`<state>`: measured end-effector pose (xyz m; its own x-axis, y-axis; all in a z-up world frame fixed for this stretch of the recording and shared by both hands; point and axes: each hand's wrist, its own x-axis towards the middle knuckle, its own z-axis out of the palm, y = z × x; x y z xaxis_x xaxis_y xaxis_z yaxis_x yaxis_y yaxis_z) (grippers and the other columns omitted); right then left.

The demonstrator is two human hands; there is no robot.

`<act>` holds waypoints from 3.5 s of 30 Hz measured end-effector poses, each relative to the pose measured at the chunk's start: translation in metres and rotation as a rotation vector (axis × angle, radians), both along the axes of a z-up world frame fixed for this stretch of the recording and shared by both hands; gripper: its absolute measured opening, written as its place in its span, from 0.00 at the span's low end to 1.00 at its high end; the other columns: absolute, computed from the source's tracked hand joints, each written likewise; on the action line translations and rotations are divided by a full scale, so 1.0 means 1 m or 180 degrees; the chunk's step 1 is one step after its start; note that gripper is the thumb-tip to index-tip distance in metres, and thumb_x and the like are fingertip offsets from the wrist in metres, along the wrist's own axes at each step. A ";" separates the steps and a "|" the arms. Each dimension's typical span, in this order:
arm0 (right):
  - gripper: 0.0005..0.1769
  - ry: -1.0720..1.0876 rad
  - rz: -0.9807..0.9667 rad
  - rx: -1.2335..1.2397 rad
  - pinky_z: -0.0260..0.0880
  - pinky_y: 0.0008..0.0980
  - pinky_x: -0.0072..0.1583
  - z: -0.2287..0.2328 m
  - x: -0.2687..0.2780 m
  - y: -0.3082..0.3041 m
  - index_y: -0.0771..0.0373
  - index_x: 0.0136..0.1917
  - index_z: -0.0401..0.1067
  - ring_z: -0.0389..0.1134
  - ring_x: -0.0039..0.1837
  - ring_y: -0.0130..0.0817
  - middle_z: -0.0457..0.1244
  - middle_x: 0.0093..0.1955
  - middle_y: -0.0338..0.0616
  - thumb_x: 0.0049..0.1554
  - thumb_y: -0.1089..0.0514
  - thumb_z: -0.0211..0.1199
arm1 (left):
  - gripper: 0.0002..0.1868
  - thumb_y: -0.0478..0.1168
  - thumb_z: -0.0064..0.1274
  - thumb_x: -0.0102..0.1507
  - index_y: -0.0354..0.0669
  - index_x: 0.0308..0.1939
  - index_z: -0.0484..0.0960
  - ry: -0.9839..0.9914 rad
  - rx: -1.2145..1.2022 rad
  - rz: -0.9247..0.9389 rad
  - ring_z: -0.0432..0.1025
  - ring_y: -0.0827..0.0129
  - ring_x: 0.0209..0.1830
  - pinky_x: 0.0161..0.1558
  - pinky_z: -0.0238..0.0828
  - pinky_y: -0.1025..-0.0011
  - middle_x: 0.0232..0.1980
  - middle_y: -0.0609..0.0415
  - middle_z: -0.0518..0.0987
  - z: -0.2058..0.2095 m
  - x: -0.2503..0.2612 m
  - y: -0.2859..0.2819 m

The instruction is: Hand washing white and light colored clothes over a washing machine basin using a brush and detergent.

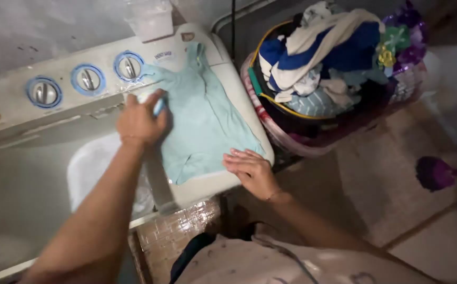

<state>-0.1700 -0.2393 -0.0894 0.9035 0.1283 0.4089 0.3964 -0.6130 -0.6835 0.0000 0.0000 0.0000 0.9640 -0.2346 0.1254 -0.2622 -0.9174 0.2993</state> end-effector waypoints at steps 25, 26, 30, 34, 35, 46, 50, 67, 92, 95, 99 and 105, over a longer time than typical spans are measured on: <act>0.10 -0.0333 0.0166 0.0056 0.68 0.44 0.75 -0.013 0.004 -0.009 0.61 0.47 0.80 0.72 0.64 0.37 0.72 0.54 0.39 0.51 0.68 0.65 | 0.23 0.53 0.61 0.56 0.70 0.56 0.81 -0.0757 -0.0393 -0.0068 0.80 0.48 0.41 0.46 0.76 0.49 0.51 0.49 0.81 -0.052 -0.054 -0.006; 0.09 -0.0242 0.0086 0.0088 0.67 0.43 0.71 0.001 0.005 -0.006 0.61 0.49 0.81 0.72 0.66 0.38 0.72 0.56 0.41 0.54 0.65 0.67 | 0.23 0.54 0.59 0.58 0.71 0.58 0.79 -0.0623 -0.0326 -0.0042 0.80 0.48 0.42 0.46 0.76 0.49 0.50 0.48 0.81 -0.049 -0.044 -0.003; 0.07 -0.0047 -0.0035 0.0342 0.69 0.39 0.67 0.009 0.006 -0.001 0.58 0.49 0.82 0.73 0.65 0.37 0.73 0.55 0.41 0.55 0.59 0.71 | 0.24 0.53 0.56 0.60 0.74 0.62 0.79 0.0161 -0.0269 0.0746 0.78 0.45 0.40 0.38 0.75 0.48 0.52 0.39 0.79 0.019 -0.038 -0.010; 0.05 0.0131 -0.0473 -0.0151 0.68 0.39 0.66 0.007 0.004 -0.007 0.59 0.49 0.81 0.72 0.61 0.39 0.73 0.56 0.41 0.59 0.59 0.69 | 0.25 0.54 0.60 0.54 0.71 0.57 0.80 0.0031 -0.0471 0.0339 0.78 0.47 0.40 0.37 0.75 0.48 0.51 0.42 0.80 -0.046 -0.052 -0.029; 0.08 -0.0158 -0.0284 -0.0123 0.66 0.39 0.68 0.003 0.006 -0.012 0.59 0.53 0.80 0.71 0.65 0.39 0.72 0.59 0.42 0.59 0.59 0.68 | 0.26 0.57 0.62 0.52 0.69 0.56 0.81 -0.0264 -0.0581 -0.0205 0.79 0.48 0.39 0.36 0.75 0.49 0.48 0.44 0.82 -0.063 -0.041 -0.036; 0.08 -0.0360 -0.0145 -0.0222 0.63 0.43 0.71 -0.025 0.007 -0.025 0.54 0.51 0.79 0.69 0.70 0.37 0.70 0.62 0.39 0.56 0.58 0.68 | 0.32 0.61 0.63 0.51 0.61 0.58 0.79 -0.0297 -0.0108 -0.0487 0.79 0.46 0.43 0.39 0.75 0.46 0.53 0.42 0.79 -0.065 0.010 -0.040; 0.11 -0.0244 -0.0169 -0.0068 0.63 0.42 0.69 -0.006 0.013 -0.020 0.54 0.55 0.81 0.70 0.68 0.35 0.71 0.62 0.39 0.57 0.59 0.68 | 0.29 0.54 0.56 0.60 0.69 0.67 0.77 0.0164 -0.0360 0.0138 0.79 0.46 0.41 0.43 0.77 0.49 0.58 0.38 0.77 -0.009 0.017 -0.036; 0.06 -0.0364 -0.0206 -0.0163 0.66 0.39 0.67 0.012 0.012 -0.021 0.57 0.50 0.80 0.73 0.65 0.35 0.72 0.59 0.40 0.57 0.60 0.67 | 0.34 0.56 0.59 0.55 0.58 0.65 0.75 -0.0149 -0.0214 -0.1458 0.80 0.49 0.38 0.37 0.76 0.51 0.49 0.41 0.79 -0.029 0.030 -0.077; 0.24 -0.0508 0.0117 -0.0397 0.60 0.45 0.66 0.052 0.009 -0.009 0.57 0.60 0.76 0.66 0.66 0.43 0.68 0.64 0.45 0.50 0.51 0.72 | 0.34 0.53 0.59 0.58 0.66 0.69 0.71 -0.0073 -0.0167 0.0258 0.74 0.42 0.47 0.42 0.73 0.47 0.53 0.40 0.73 -0.003 -0.030 -0.034; 0.22 -0.0514 0.0260 -0.0514 0.61 0.46 0.64 0.053 0.021 0.011 0.58 0.58 0.76 0.66 0.64 0.47 0.67 0.62 0.46 0.50 0.53 0.70 | 0.35 0.52 0.59 0.56 0.66 0.69 0.71 -0.0081 -0.0178 0.0363 0.74 0.42 0.49 0.41 0.73 0.48 0.52 0.41 0.73 -0.009 -0.072 -0.038; 0.11 0.0059 0.0175 -0.0175 0.67 0.40 0.64 0.032 0.041 0.022 0.58 0.54 0.75 0.67 0.61 0.45 0.68 0.55 0.42 0.57 0.59 0.61 | 0.32 0.50 0.59 0.56 0.65 0.65 0.72 0.0164 -0.0560 0.0456 0.73 0.43 0.46 0.41 0.73 0.49 0.50 0.42 0.73 -0.005 -0.093 -0.047; 0.03 0.0268 0.0613 -0.0531 0.59 0.46 0.51 0.057 0.025 -0.025 0.58 0.40 0.73 0.67 0.49 0.44 0.68 0.44 0.40 0.53 0.57 0.64 | 0.29 0.48 0.60 0.58 0.62 0.64 0.76 -0.0107 -0.0806 -0.0066 0.74 0.43 0.48 0.41 0.73 0.49 0.52 0.43 0.74 0.014 -0.099 -0.054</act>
<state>-0.1449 -0.2645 -0.0327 0.8859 0.3603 0.2921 0.4625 -0.6387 -0.6149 -0.0988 -0.0541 0.0144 0.9536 -0.2113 0.2144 -0.2938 -0.8087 0.5097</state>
